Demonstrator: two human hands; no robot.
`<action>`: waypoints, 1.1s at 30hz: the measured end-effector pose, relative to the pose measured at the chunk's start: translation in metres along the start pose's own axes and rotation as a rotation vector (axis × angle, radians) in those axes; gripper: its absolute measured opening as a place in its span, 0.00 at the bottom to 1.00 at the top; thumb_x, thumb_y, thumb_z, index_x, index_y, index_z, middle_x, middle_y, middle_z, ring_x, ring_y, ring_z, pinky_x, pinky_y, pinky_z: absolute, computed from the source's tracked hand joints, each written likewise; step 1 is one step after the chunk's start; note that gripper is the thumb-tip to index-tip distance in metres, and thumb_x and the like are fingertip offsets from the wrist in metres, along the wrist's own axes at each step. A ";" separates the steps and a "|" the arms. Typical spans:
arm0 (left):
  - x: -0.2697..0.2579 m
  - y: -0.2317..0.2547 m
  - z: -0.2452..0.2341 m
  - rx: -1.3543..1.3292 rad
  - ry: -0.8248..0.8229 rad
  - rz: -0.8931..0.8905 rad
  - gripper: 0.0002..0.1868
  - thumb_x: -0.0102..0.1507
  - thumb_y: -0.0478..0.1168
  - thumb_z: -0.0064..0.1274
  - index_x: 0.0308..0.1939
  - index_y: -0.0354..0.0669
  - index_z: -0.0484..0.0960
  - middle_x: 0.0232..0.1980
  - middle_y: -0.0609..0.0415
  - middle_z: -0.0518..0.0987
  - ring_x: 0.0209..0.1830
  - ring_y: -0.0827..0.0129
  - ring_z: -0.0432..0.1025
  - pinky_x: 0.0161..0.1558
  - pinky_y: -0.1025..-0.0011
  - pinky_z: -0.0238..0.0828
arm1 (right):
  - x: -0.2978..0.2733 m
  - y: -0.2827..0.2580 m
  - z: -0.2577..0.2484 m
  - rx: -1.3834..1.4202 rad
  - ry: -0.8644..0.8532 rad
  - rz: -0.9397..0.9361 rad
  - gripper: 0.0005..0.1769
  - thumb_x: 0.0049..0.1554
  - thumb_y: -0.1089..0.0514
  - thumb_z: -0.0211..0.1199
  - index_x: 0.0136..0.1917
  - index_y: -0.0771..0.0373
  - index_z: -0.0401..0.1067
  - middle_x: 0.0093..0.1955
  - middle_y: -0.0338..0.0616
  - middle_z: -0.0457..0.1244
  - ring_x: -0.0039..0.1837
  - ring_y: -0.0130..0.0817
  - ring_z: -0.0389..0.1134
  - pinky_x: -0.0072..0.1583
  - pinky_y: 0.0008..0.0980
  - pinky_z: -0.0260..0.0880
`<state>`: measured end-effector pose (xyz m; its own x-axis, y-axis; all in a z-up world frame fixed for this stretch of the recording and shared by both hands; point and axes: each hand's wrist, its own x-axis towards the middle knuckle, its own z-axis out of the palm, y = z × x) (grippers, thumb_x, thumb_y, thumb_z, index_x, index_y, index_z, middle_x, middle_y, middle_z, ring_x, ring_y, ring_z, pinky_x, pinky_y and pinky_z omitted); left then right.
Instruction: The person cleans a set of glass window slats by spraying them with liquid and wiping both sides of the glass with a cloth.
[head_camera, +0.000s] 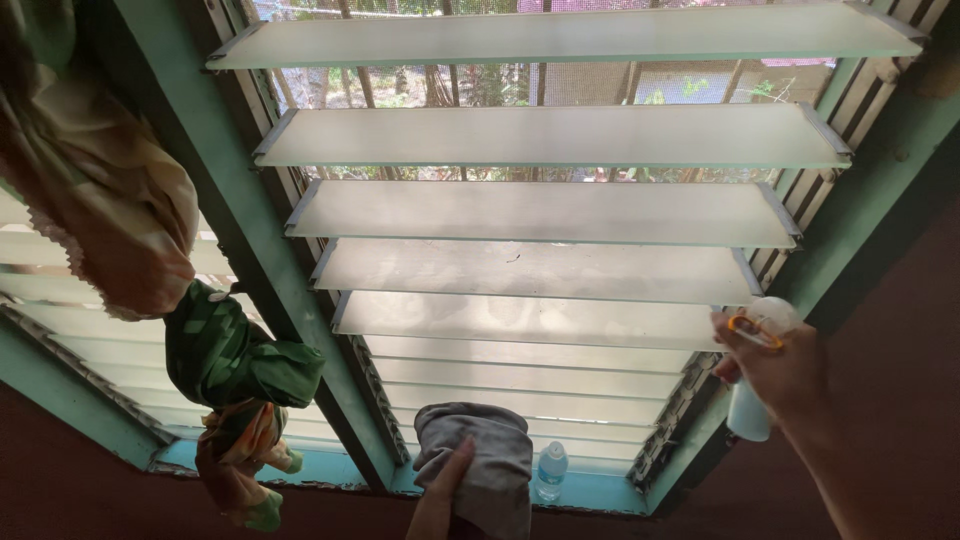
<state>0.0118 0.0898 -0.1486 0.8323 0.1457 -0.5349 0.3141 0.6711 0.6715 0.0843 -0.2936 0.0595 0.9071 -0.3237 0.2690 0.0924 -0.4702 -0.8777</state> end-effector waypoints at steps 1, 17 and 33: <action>-0.009 0.002 0.004 -0.064 -0.027 0.005 0.32 0.55 0.45 0.69 0.59 0.35 0.76 0.55 0.41 0.78 0.51 0.62 0.75 0.52 0.67 0.75 | -0.003 -0.004 0.004 0.011 -0.012 -0.018 0.18 0.59 0.51 0.68 0.55 0.67 0.74 0.35 0.57 0.70 0.31 0.36 0.73 0.34 0.34 0.77; -0.094 0.071 0.050 0.151 0.128 0.382 0.47 0.48 0.41 0.70 0.69 0.49 0.65 0.62 0.48 0.75 0.58 0.60 0.75 0.49 0.59 0.80 | -0.079 -0.137 0.123 0.042 -0.579 -0.299 0.16 0.53 0.55 0.69 0.49 0.68 0.73 0.36 0.49 0.71 0.28 0.32 0.74 0.28 0.28 0.79; -0.055 0.242 0.072 1.522 0.617 1.909 0.28 0.55 0.34 0.66 0.59 0.50 0.80 0.60 0.51 0.76 0.62 0.53 0.69 0.57 0.55 0.71 | -0.044 -0.062 0.064 -0.121 -0.253 -0.431 0.24 0.54 0.57 0.66 0.63 0.67 0.70 0.66 0.49 0.65 0.42 0.35 0.76 0.32 0.27 0.77</action>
<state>0.0748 0.1912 0.0804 0.4122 -0.0442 0.9100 -0.0513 -0.9984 -0.0253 0.0653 -0.1973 0.0765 0.8696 0.1220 0.4784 0.4450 -0.6136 -0.6523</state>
